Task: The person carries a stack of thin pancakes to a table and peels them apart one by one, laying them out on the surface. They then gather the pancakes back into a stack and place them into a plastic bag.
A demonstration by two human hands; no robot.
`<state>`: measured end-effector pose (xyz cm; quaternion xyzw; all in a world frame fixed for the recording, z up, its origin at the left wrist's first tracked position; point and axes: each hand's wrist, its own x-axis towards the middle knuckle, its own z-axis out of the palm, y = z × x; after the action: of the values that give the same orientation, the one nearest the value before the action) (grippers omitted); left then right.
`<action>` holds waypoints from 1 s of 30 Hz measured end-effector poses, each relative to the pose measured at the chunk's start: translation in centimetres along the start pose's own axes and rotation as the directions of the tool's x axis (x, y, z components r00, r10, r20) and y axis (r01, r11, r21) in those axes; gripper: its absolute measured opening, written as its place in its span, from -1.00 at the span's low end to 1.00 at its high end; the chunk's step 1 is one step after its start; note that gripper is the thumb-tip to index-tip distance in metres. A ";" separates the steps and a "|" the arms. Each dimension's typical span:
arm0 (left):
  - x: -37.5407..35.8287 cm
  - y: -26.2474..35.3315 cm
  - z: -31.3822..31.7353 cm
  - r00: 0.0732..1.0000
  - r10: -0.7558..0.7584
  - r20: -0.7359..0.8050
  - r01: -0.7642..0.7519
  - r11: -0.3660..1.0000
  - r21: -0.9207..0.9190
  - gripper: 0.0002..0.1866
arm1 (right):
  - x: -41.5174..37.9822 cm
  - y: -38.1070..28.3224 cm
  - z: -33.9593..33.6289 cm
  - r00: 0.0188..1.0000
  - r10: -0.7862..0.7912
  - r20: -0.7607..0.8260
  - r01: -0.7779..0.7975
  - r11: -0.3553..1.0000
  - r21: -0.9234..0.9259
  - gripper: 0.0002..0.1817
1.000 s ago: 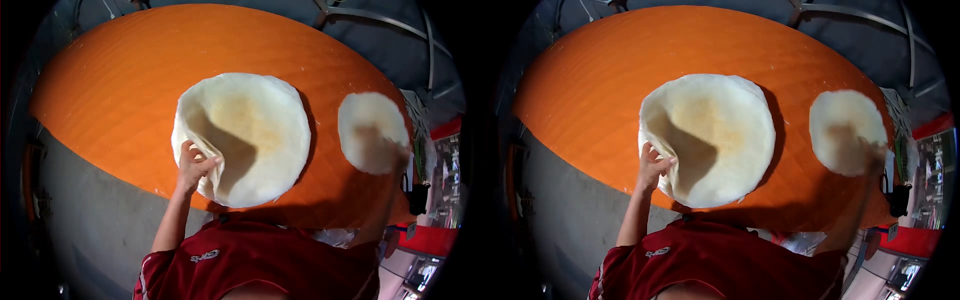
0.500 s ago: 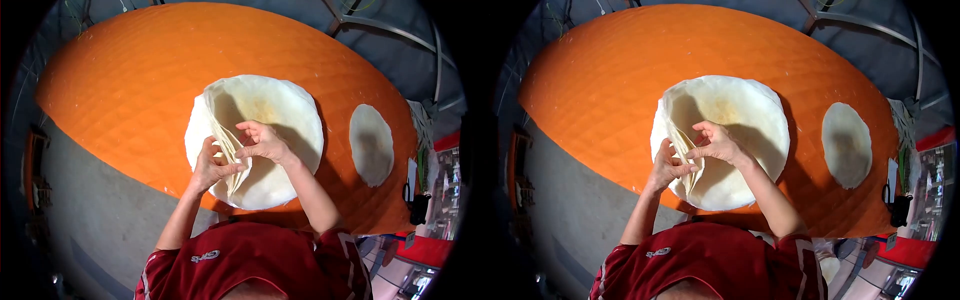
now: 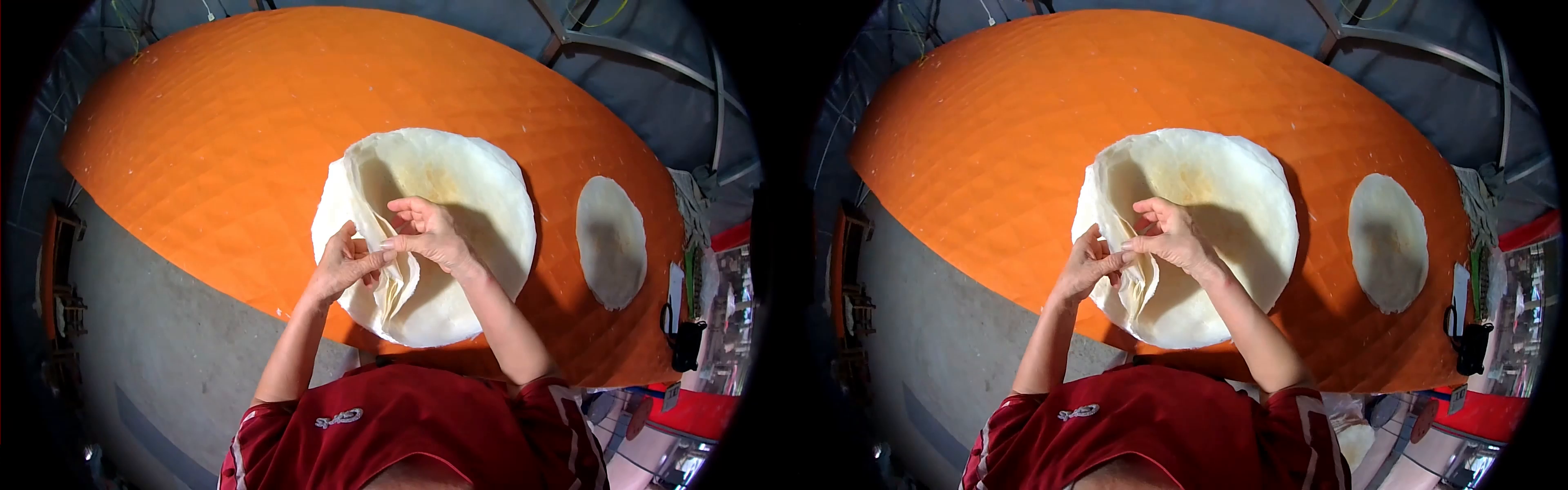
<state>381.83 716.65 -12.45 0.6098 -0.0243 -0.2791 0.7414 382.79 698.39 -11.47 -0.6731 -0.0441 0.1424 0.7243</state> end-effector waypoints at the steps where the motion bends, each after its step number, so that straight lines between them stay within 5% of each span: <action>1: -0.1 0.2 -0.1 1.000 0.022 0.005 -0.022 1.000 -0.010 -0.39 | 0.2 0.3 0.0 1.000 -0.009 -0.015 0.009 1.000 -0.005 -0.47; 4: -0.3 -0.1 -0.6 0.999 0.036 -0.005 -0.036 0.999 0.037 -0.49 | 0.5 1.9 0.2 0.996 -0.058 -0.061 0.055 0.997 -0.051 -0.61; 7: -0.2 -1.4 -0.3 0.956 -0.011 -0.293 0.015 1.000 0.012 -0.56 | -0.3 0.7 3.5 0.984 -0.063 -0.164 -0.035 0.843 -0.537 -0.74; 8: 0.7 -5.1 -1.2 0.857 0.125 -0.501 -0.099 0.992 0.078 -0.56 | -0.9 0.2 4.8 0.982 -0.031 -0.187 -0.097 0.765 -0.636 -0.78; 9: -0.3 -3.6 -1.1 0.954 0.155 -0.257 -0.155 0.988 0.017 -0.59 | -1.0 1.4 5.5 0.970 -0.165 -0.180 -0.049 0.590 -0.806 -0.80; 10: -0.3 -4.5 -1.8 0.936 0.097 -0.340 -0.101 0.995 0.004 -0.64 | -0.8 3.1 4.9 0.946 -0.296 -0.134 0.083 0.619 -0.781 -0.85; 12: -0.6 -3.0 -1.7 0.935 -0.023 -0.354 -0.011 0.996 -0.093 -0.62 | -0.5 1.4 1.6 0.956 -0.259 -0.138 0.115 0.762 -0.637 -0.84; 14: -0.8 -3.0 -2.1 0.964 -0.021 -0.266 -0.051 0.964 -0.261 -0.60 | -3.4 -2.0 -5.0 0.929 -0.282 -0.239 0.239 0.952 -0.191 -0.79; 15: -0.7 -3.1 -2.7 0.970 -0.022 -0.243 -0.047 0.960 -0.275 -0.60 | -6.6 -4.3 -8.9 0.953 -0.154 -0.261 0.176 0.982 0.062 -0.70; 16: -0.8 -3.2 -2.7 0.973 -0.020 -0.229 -0.050 0.955 -0.293 -0.60 | -9.7 -6.4 -12.6 0.919 -0.061 -0.390 0.081 0.996 0.034 -0.70; 18: -1.2 -3.0 -2.2 0.988 -0.021 -0.152 -0.041 0.918 -0.394 -0.56 | -18.6 -10.6 -18.2 0.862 -0.113 -0.494 0.174 0.982 0.079 -0.73; 19: -1.3 -3.2 -2.9 0.993 -0.027 -0.113 -0.028 0.888 -0.460 -0.55 | -22.9 -11.5 -18.5 0.672 -0.257 -0.695 0.088 0.959 -0.269 -0.75; 20: -1.4 -3.5 -3.5 0.997 -0.029 -0.075 -0.015 0.852 -0.524 -0.53 | -28.1 -10.1 -21.6 0.609 -0.366 -0.703 -0.064 0.861 -0.504 -0.74; 22: -1.4 -4.5 -4.9 0.999 0.049 0.014 -0.032 0.821 -0.570 -0.48 | -38.6 -7.2 -27.7 0.455 -0.567 -0.687 -0.495 0.480 -0.724 -0.73; 24: -1.5 -5.2 -5.7 0.989 0.119 0.086 -0.042 0.788 -0.614 -0.42 | -45.2 -5.8 -29.4 0.205 -0.354 -0.913 -0.133 0.914 -0.384 -0.75; 25: -1.7 -4.2 -3.7 0.992 0.113 0.052 -0.062 0.815 -0.576 -0.41 | -47.4 -6.5 -28.8 0.167 -0.247 -0.955 -0.302 0.909 -0.288 -0.76; 27: -1.2 -3.8 -2.2 0.990 0.138 0.022 -0.111 0.875 -0.472 -0.41 | -52.9 -0.2 -31.3 0.038 -0.198 -0.979 -0.026 0.980 -0.199 -0.64; 28: -1.1 -3.6 -1.8 0.988 0.153 0.009 -0.135 0.899 -0.416 -0.41 | -55.4 3.2 -33.0 -0.040 -0.177 -0.983 -0.401 0.904 -0.146 -0.60; 30: -0.5 -3.4 -1.6 0.983 0.184 0.015 -0.166 0.915 -0.367 -0.43 | -57.7 6.8 -35.6 -0.173 -0.233 -0.957 -0.915 0.398 0.068 -0.50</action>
<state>380.73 717.98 -15.85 0.4499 -0.0450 -0.2263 0.8627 335.74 649.15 -14.03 -0.7448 0.6477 -0.1533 0.0481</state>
